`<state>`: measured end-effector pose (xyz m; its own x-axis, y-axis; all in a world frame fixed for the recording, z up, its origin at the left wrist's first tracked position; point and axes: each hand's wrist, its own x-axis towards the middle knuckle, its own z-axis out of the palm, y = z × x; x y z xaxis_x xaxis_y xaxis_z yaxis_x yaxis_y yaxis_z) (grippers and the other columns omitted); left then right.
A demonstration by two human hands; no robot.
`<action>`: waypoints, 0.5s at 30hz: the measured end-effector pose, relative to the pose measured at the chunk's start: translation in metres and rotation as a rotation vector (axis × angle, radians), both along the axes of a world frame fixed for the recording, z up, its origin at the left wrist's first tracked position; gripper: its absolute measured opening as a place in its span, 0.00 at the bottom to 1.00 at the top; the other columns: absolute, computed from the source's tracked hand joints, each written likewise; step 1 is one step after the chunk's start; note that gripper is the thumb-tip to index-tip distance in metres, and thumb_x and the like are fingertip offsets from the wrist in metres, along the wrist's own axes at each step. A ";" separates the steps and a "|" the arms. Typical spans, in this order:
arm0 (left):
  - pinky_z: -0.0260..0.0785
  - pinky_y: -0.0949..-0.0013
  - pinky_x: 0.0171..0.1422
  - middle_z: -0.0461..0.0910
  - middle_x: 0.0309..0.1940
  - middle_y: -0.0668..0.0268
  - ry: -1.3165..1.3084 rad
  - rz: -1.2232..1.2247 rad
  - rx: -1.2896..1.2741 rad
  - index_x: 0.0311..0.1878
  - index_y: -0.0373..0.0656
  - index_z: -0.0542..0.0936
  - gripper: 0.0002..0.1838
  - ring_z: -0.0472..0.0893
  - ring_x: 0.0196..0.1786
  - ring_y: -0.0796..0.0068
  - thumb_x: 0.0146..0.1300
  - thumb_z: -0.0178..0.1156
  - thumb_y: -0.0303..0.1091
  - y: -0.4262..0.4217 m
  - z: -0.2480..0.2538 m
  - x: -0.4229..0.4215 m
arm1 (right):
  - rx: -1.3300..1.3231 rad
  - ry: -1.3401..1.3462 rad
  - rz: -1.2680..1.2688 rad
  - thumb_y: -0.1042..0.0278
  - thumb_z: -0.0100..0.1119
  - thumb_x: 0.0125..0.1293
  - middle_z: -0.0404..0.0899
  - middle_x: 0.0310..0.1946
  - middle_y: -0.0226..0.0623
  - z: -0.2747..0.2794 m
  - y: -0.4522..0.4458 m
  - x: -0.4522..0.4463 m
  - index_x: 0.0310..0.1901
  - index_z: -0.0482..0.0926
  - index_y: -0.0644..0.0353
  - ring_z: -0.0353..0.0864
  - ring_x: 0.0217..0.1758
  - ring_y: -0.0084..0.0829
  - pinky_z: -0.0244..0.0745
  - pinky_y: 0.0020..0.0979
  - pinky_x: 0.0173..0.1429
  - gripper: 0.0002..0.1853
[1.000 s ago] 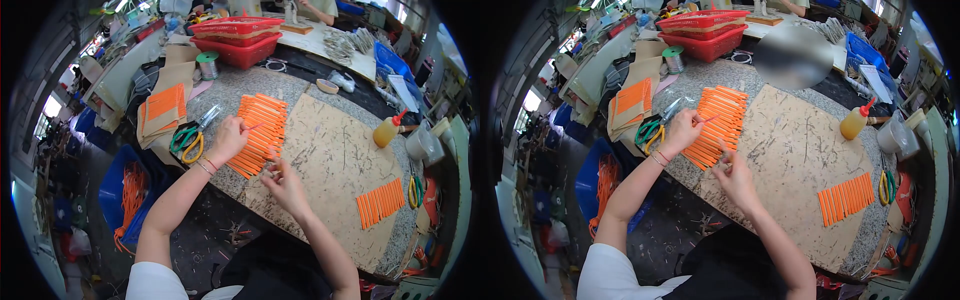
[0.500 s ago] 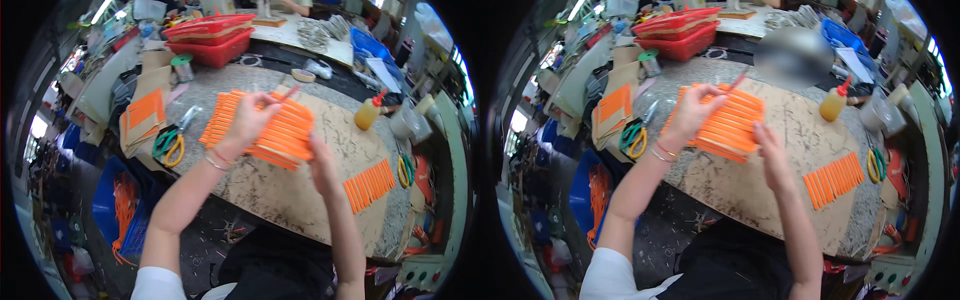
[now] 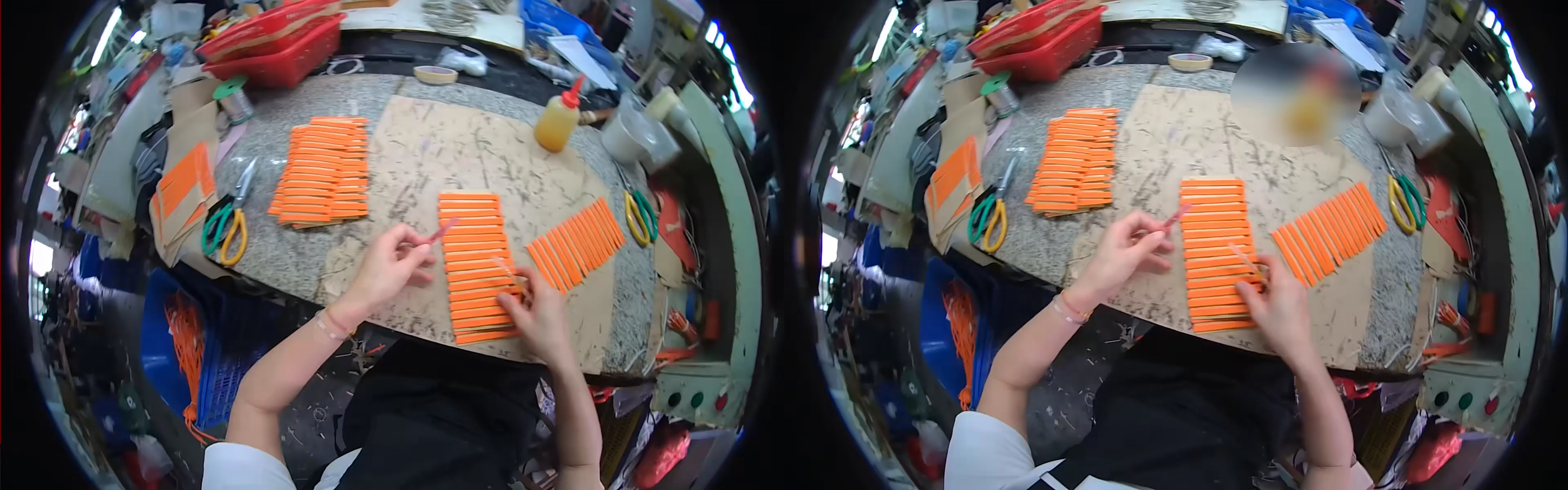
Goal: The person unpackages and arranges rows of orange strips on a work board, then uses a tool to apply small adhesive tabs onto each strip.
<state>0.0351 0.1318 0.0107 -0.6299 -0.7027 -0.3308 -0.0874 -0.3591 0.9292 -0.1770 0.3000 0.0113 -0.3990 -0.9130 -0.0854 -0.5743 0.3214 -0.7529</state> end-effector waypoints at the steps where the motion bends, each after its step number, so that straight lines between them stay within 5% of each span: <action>1: 0.84 0.68 0.48 0.79 0.47 0.60 0.051 0.023 -0.004 0.48 0.36 0.74 0.06 0.84 0.48 0.73 0.74 0.55 0.29 0.006 -0.002 -0.003 | -0.014 0.036 -0.015 0.71 0.69 0.62 0.80 0.37 0.39 0.009 0.001 0.009 0.60 0.72 0.66 0.81 0.34 0.29 0.76 0.33 0.39 0.26; 4: 0.80 0.61 0.59 0.77 0.54 0.56 0.182 0.107 -0.027 0.47 0.36 0.72 0.06 0.80 0.59 0.67 0.75 0.53 0.28 0.021 -0.008 0.000 | -0.152 0.316 -0.061 0.69 0.73 0.57 0.76 0.44 0.44 0.019 0.001 0.024 0.59 0.74 0.64 0.80 0.47 0.39 0.76 0.37 0.51 0.29; 8: 0.74 0.56 0.67 0.74 0.60 0.50 0.356 0.200 0.084 0.48 0.37 0.71 0.06 0.79 0.61 0.57 0.76 0.52 0.29 0.032 -0.012 -0.005 | -0.158 0.274 0.139 0.65 0.76 0.52 0.71 0.48 0.44 0.023 -0.019 0.023 0.57 0.76 0.63 0.76 0.52 0.46 0.75 0.41 0.54 0.31; 15: 0.76 0.59 0.61 0.78 0.54 0.54 0.439 0.250 0.199 0.48 0.39 0.72 0.06 0.80 0.59 0.62 0.75 0.54 0.30 0.017 -0.033 -0.015 | -0.061 0.248 0.237 0.67 0.77 0.51 0.74 0.48 0.44 0.033 -0.036 0.031 0.57 0.77 0.61 0.77 0.54 0.45 0.74 0.39 0.57 0.31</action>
